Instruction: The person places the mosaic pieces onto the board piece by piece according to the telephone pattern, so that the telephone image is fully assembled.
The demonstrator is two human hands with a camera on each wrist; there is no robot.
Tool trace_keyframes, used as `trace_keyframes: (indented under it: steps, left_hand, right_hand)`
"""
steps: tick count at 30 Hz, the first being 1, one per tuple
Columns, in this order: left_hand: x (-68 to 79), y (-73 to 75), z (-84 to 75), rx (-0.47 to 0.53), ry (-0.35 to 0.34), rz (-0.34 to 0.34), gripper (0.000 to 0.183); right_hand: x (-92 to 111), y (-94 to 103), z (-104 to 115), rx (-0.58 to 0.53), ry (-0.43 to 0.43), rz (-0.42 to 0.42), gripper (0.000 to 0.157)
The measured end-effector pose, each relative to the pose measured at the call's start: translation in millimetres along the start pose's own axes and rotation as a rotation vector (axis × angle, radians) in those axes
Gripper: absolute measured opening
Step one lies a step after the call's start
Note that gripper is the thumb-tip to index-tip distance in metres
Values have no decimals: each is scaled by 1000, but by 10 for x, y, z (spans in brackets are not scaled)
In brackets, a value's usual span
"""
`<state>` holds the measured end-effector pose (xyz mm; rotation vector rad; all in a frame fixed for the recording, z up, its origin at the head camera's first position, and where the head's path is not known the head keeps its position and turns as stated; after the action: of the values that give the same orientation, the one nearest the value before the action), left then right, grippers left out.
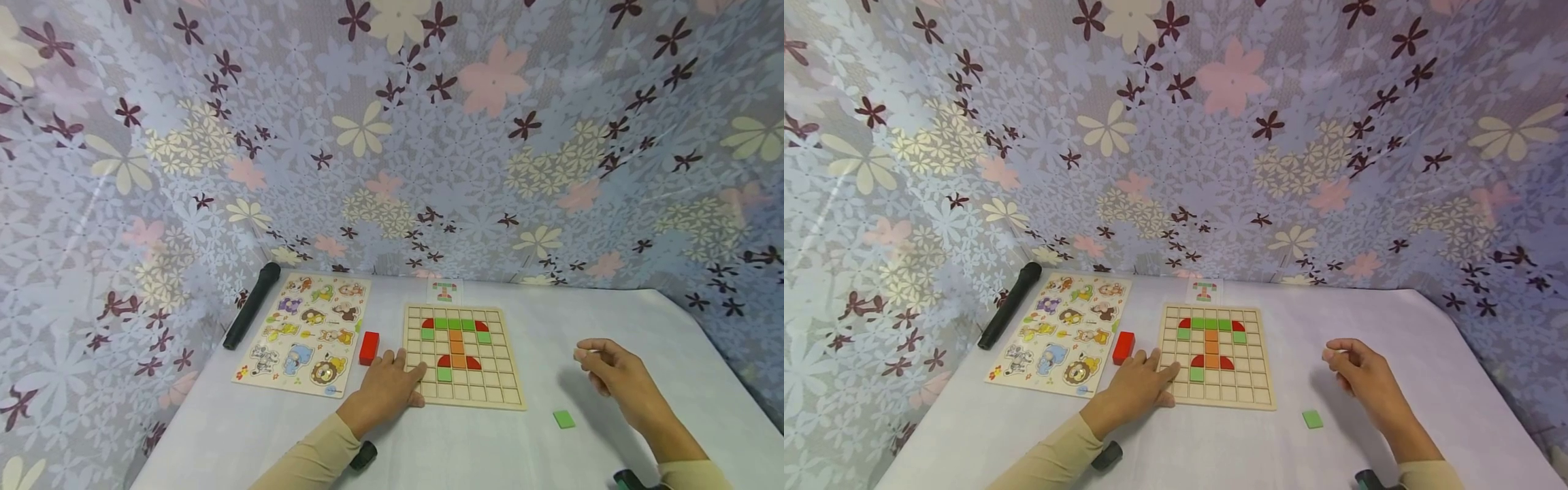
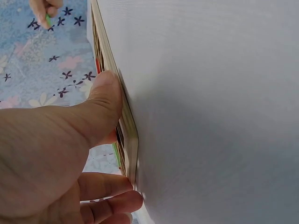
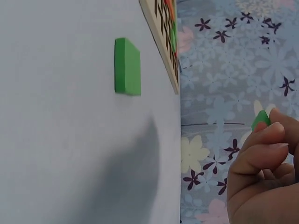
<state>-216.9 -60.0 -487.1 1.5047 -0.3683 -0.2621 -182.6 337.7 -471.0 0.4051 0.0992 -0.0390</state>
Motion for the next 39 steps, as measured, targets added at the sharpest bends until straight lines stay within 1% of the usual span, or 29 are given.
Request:
trace_keyframes:
  steps: [3,8,14,19,22,26,29,35,39]
  left_hand:
    - [4,2,-1,2,-1,0,68]
    - [9,11,-2,-1,-1,-6,68]
    - [13,20,-1,-11,1,-5,68]
    - [18,19,-3,-10,1,-6,68]
    - [16,22,-4,-9,0,-9,68]
    - [14,23,-15,-16,1,-3,68]
    - [16,22,-27,-22,2,1,68]
    - [24,27,-31,-27,-2,-18,67]
    - [16,34,-28,-38,-4,-30,66]
  right_hand:
    - [-12,-39,37,-21,2,-10,43]
    - [-55,-138,100,-17,-5,2,48]
    - [-131,-302,156,-62,47,26,47]
    - [-179,-463,227,-123,85,70,51]
    - [-206,-551,281,-140,97,93,53]
    - [-242,-674,349,-150,103,131,56]
    - [-269,-790,378,-159,89,164,56]
    - [-310,-1044,422,-158,83,232,51]
    - [-342,-1178,435,-157,71,271,47]
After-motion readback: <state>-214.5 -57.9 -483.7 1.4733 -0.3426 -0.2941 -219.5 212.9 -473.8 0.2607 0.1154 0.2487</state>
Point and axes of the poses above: each hand's wrist, its own x-axis away from the middle knuckle, its own y-axis out of the back of the hand, z = x × y, the point moved 1 cm from there along -x, towards the middle knuckle, and after that the axes turned 11 degrees about y, right-handed, at the moved point
